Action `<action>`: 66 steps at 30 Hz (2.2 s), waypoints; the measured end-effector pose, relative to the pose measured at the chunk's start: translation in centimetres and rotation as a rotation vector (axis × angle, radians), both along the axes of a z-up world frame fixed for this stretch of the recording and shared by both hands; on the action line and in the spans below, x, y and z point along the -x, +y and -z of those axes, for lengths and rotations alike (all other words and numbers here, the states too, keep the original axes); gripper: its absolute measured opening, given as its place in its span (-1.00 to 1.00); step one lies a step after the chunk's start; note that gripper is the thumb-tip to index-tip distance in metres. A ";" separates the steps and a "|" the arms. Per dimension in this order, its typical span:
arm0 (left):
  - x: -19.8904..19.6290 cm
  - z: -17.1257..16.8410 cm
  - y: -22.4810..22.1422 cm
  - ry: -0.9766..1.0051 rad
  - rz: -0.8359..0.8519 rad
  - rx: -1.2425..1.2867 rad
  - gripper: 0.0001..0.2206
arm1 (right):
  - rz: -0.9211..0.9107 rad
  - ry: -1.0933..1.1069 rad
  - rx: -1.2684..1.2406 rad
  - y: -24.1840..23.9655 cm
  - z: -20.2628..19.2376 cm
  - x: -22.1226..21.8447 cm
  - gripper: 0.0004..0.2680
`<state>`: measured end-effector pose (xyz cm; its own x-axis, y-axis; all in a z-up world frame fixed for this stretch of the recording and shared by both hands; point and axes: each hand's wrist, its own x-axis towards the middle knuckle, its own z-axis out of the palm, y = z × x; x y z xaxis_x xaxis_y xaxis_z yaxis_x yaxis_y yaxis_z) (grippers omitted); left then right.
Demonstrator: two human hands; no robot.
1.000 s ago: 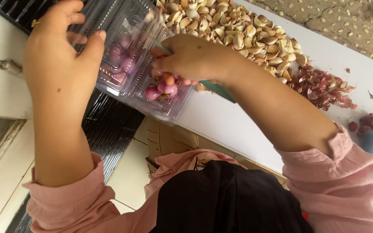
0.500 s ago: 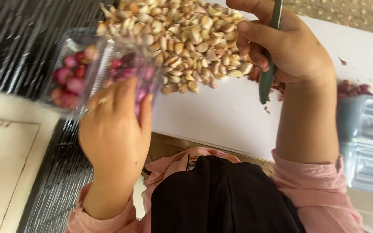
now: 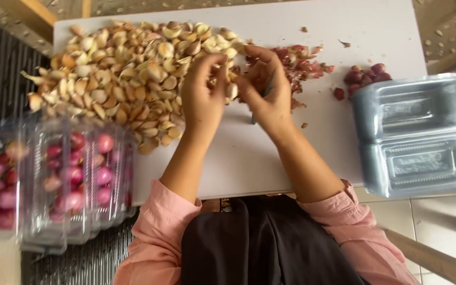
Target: Peeling shallots using a small knife and fingers and placing them into a plastic container
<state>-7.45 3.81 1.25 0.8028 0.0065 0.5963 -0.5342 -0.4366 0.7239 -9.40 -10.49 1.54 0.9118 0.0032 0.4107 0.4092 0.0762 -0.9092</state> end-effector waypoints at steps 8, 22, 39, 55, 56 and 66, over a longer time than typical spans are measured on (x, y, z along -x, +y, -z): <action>-3.8 1.8 0.7 0.166 -0.047 0.580 -0.87 | 0.052 -0.043 0.042 0.2 4.4 0.2 -0.39; -2.4 1.1 -3.8 0.148 0.174 0.148 -0.83 | 0.179 0.201 -0.269 -3.3 -1.0 -1.6 -0.50; -4.6 6.8 -20.4 0.112 0.684 -0.495 -0.47 | 0.223 0.537 1.198 -19.2 -13.8 -0.4 -0.77; -6.3 8.7 -25.3 0.088 0.710 -0.944 -0.06 | 0.084 0.925 1.359 -26.2 -7.8 -0.5 -0.43; -6.3 9.0 -25.5 0.056 0.684 -0.961 -0.16 | 0.091 0.893 1.308 -26.4 -7.7 -0.2 -0.42; -5.7 7.7 -25.4 0.138 0.677 -0.997 -0.10 | 0.192 0.906 1.201 -25.5 -8.4 1.1 -0.37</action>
